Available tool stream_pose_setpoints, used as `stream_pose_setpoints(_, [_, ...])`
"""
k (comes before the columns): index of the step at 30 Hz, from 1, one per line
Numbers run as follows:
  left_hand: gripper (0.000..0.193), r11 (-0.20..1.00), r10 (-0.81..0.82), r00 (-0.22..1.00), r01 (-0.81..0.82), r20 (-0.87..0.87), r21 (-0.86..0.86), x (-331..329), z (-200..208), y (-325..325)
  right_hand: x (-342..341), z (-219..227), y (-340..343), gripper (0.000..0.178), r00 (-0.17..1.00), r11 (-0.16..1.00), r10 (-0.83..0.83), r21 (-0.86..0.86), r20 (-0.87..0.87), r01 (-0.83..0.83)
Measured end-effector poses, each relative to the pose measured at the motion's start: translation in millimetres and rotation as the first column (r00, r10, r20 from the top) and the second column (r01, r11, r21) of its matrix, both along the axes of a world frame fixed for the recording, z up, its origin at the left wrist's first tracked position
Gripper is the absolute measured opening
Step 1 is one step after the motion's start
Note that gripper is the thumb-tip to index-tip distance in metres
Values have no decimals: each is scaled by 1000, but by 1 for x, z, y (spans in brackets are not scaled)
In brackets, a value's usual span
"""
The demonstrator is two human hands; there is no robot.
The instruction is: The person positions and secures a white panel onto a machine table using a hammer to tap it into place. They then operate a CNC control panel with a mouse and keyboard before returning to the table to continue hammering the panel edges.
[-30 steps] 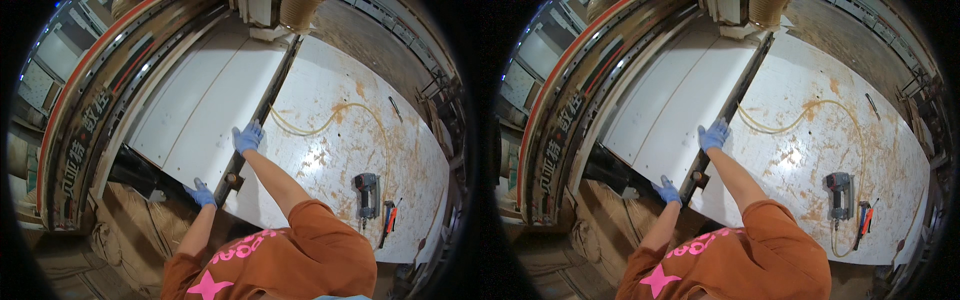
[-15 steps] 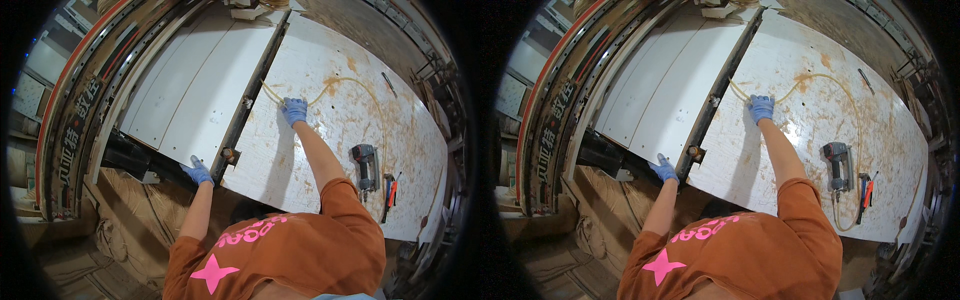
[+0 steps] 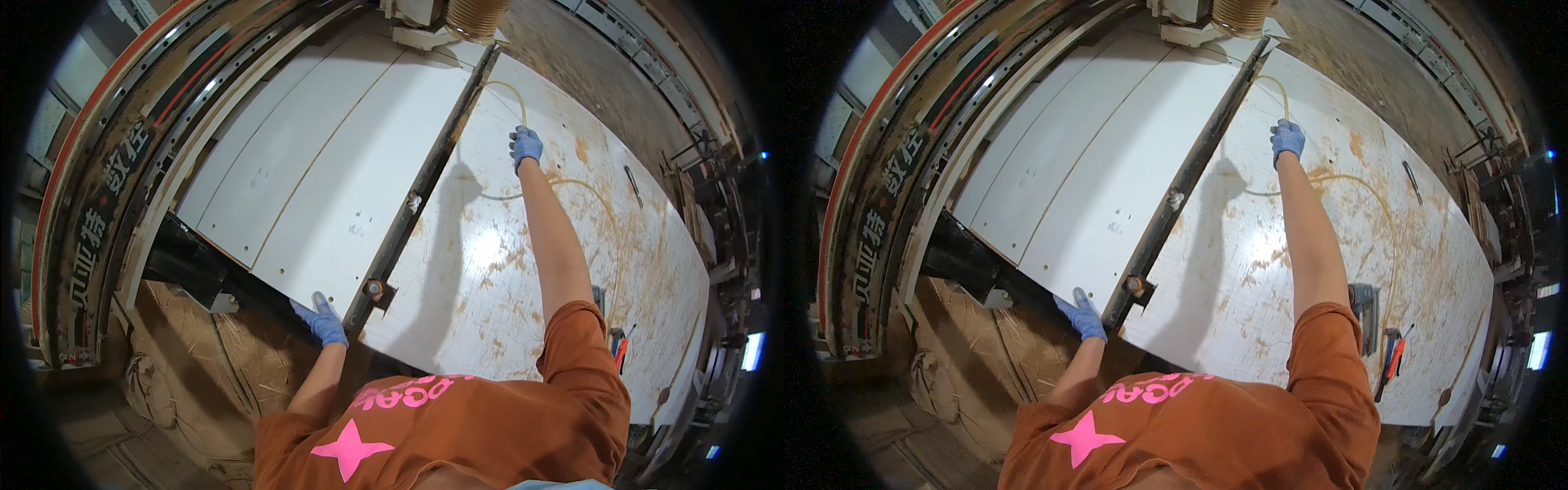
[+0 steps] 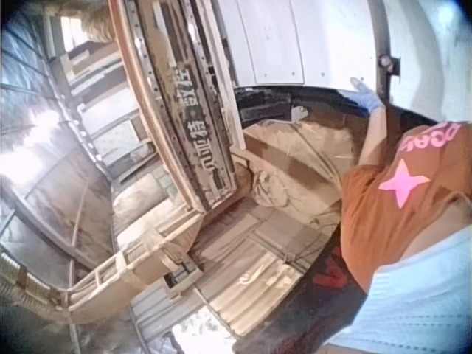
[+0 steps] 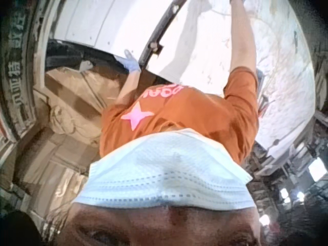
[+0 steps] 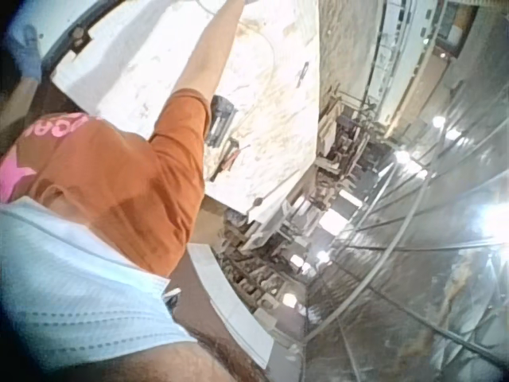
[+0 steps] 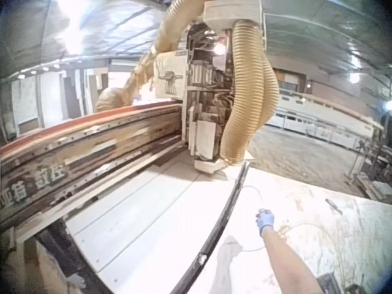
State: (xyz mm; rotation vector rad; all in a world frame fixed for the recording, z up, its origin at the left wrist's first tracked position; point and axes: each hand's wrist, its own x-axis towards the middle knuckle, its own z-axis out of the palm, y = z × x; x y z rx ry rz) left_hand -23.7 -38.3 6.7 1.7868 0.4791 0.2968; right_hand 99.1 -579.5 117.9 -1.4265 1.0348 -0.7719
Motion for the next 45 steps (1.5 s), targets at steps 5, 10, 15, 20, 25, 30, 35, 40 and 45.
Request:
stream_pose_setpoints(5, [66,1000,4,999,-2,-54,29,-2,12,-6,57,40,-58,20,993,988,-119,101,2,119])
stream_pose_setpoints(10, [63,999,-5,999,7,-43,34,-6,-10,7,127,29,-111,23,996,991,-90,97,-23,92])
stream_pose_setpoints(15, [65,993,76,981,-59,-178,99,-5,0,4,178,-4,-161,26,971,979,-193,87,141,182])
stream_pose_setpoints(20, [67,995,90,955,-74,-281,66,-9,-5,18,215,-18,-215,23,926,977,-213,89,312,194])
stream_pose_setpoints(25, [66,997,73,959,-62,-273,48,-4,13,2,236,-13,-258,16,816,978,-203,67,540,199])
stream_pose_setpoints(30, [64,985,102,938,-49,-332,163,2,30,-12,235,-9,-305,15,723,964,-228,49,652,260])
stream_pose_setpoints(35, [64,968,124,924,-32,-363,250,5,26,-10,228,-31,-317,16,845,962,-196,-68,497,263])
stream_pose_setpoints(40, [63,954,117,929,-6,-352,301,10,22,-5,178,-78,-381,18,803,866,-461,-8,378,501])
stream_pose_setpoints(45, [63,946,103,938,10,-330,325,-1,-2,24,24,-94,-464,20,825,762,-477,-325,304,560])
